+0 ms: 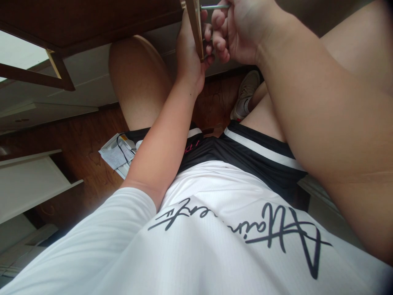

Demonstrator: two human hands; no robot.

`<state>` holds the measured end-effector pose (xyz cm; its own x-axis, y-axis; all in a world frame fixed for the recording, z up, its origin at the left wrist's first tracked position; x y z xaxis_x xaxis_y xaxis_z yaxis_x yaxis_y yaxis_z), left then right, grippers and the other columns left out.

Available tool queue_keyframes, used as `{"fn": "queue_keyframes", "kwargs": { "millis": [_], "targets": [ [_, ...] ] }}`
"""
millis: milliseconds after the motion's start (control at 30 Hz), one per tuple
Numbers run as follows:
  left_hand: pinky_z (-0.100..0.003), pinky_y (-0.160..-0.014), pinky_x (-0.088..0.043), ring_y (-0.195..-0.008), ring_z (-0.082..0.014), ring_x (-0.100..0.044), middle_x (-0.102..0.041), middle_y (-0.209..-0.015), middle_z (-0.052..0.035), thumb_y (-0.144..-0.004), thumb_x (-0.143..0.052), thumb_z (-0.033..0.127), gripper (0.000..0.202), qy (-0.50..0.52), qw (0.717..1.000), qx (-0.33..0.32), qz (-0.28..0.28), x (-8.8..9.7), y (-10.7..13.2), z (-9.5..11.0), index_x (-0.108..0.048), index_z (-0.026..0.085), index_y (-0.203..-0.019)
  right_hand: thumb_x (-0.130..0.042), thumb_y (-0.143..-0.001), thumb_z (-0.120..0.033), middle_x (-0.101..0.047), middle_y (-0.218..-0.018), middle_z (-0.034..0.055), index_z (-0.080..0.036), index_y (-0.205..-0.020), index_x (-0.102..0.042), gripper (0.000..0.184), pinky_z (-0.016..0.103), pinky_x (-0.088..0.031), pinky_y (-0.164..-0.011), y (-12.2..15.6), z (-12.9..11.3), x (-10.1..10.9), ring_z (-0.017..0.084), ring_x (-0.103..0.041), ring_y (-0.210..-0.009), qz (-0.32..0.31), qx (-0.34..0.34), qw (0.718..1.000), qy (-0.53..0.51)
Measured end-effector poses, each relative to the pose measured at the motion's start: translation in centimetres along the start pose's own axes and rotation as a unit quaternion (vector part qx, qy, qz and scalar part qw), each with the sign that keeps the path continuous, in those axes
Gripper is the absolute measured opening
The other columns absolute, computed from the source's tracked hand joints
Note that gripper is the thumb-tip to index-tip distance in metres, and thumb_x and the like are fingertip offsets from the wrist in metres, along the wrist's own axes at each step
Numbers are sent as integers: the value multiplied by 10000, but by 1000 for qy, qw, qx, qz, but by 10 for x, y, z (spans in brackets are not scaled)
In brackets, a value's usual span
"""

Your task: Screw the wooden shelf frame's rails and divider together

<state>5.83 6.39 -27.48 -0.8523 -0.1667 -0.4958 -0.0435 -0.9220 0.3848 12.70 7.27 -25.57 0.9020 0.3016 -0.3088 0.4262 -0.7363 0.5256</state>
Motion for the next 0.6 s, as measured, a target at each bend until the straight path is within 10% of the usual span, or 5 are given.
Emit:
{"fn": "queue_keyframes", "kwargs": {
  "millis": [600],
  "targets": [
    [-171, -465, -234, -443, -31, -380, -380, -652, 35, -983, -269, 414, 336, -37, 999, 8, 26, -1, 6, 6, -467, 166, -874, -384, -985, -268, -560, -706, -10, -148, -628, -357, 378, 181, -332, -451, -1, -7, 7, 44, -508, -544, -52, -5, 996, 73]
  ]
}}
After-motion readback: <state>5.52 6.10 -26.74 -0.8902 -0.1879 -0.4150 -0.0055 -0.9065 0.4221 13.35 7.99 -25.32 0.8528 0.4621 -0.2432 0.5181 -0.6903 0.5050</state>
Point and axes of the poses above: each hand's wrist, its own y-axis away from the middle knuckle, its own x-axis out of the back of the hand, z = x × y, the point moved 9 cm from there along -y, towards the middle knuckle
